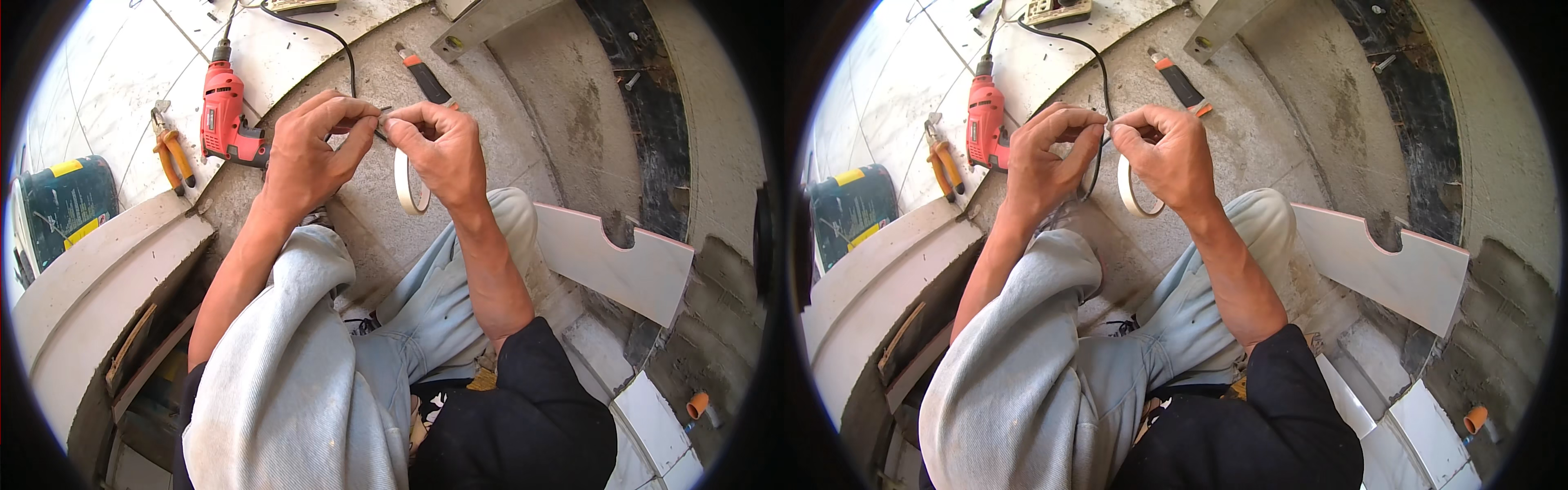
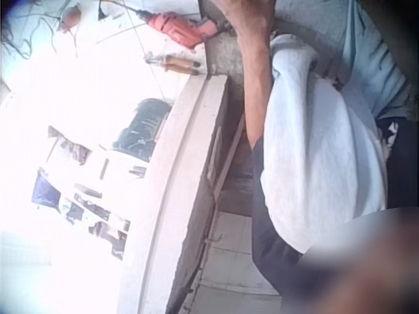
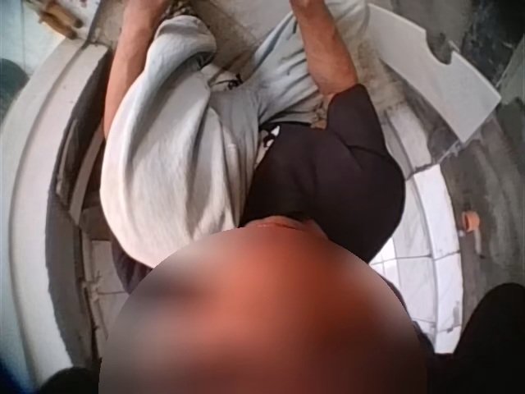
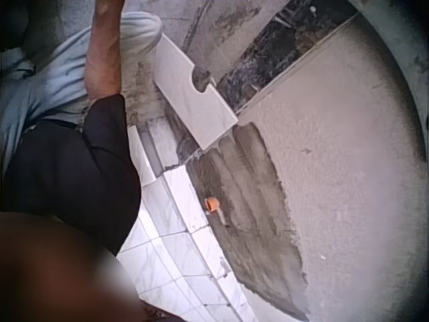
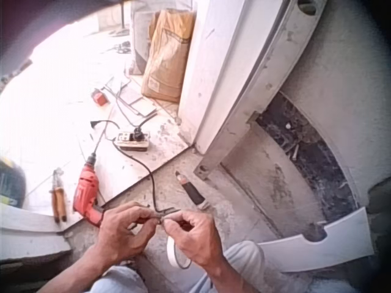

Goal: The person is wiring an electrical socket on a wall using tools like a drill and tape.

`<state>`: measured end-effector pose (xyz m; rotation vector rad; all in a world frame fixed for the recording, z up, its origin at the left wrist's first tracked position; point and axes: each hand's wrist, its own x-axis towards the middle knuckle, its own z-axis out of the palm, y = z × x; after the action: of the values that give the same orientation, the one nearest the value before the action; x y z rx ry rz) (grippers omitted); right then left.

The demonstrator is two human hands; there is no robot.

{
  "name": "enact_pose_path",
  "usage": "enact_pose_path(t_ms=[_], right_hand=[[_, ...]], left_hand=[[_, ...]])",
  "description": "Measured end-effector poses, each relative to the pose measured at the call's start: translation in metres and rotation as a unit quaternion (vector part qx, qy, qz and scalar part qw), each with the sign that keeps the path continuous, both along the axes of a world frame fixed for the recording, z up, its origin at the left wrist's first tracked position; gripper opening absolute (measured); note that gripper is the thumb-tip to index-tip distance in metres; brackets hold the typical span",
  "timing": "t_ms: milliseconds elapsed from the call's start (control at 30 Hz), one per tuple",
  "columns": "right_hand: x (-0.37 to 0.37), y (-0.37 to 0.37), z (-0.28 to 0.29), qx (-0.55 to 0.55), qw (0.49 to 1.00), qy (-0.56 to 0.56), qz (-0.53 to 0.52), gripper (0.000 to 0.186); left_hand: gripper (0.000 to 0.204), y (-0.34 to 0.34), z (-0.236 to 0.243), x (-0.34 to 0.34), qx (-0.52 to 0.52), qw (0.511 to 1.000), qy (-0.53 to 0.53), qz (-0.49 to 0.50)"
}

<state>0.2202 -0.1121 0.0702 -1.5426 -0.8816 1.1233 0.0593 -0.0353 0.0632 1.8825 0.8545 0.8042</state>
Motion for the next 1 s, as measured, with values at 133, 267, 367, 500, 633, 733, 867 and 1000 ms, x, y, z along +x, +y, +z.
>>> enact_pose_path(t_ms=[133,267,367,500,633,733,867,1000], right_hand=[[-0.003,0.0,0.001,-0.003,1.0,-0.016,-0.003,0.016],[-0.006,0.0,0.003,0.003,0.999,-0.035,-0.005,0.014],[-0.007,0.0,0.005,0.005,0.999,-0.044,-0.003,0.013],[-0.006,-0.001,0.002,0.027,0.996,-0.09,0.009,0.01],[-0.003,-0.002,-0.002,0.12,0.968,-0.215,0.047,0.008],[-0.007,-0.002,-0.003,0.119,0.975,-0.185,0.029,0.007],[-0.002,-0.004,-0.002,0.051,0.997,-0.064,0.019,0.009],[0.01,0.001,-0.012,-0.011,0.998,0.066,-0.003,0.013]], left_hand=[[0.012,0.0,0.0,0.0,0.051,0.999,-0.013,0.013],[0.012,0.0,0.0,-0.001,0.054,0.998,-0.018,0.014],[0.012,0.001,-0.002,-0.001,0.062,0.998,-0.01,-0.006],[0.011,0.005,-0.001,-0.003,0.077,0.997,0.006,-0.023],[0.011,0.006,0.009,-0.002,0.078,0.993,0.072,-0.043],[0.009,0.003,0.005,-0.001,0.04,0.998,0.047,-0.029],[0.014,0.017,-0.011,-0.01,-0.268,0.951,-0.07,0.136],[0.011,0.037,-0.017,-0.042,-0.342,0.933,-0.069,0.09]])
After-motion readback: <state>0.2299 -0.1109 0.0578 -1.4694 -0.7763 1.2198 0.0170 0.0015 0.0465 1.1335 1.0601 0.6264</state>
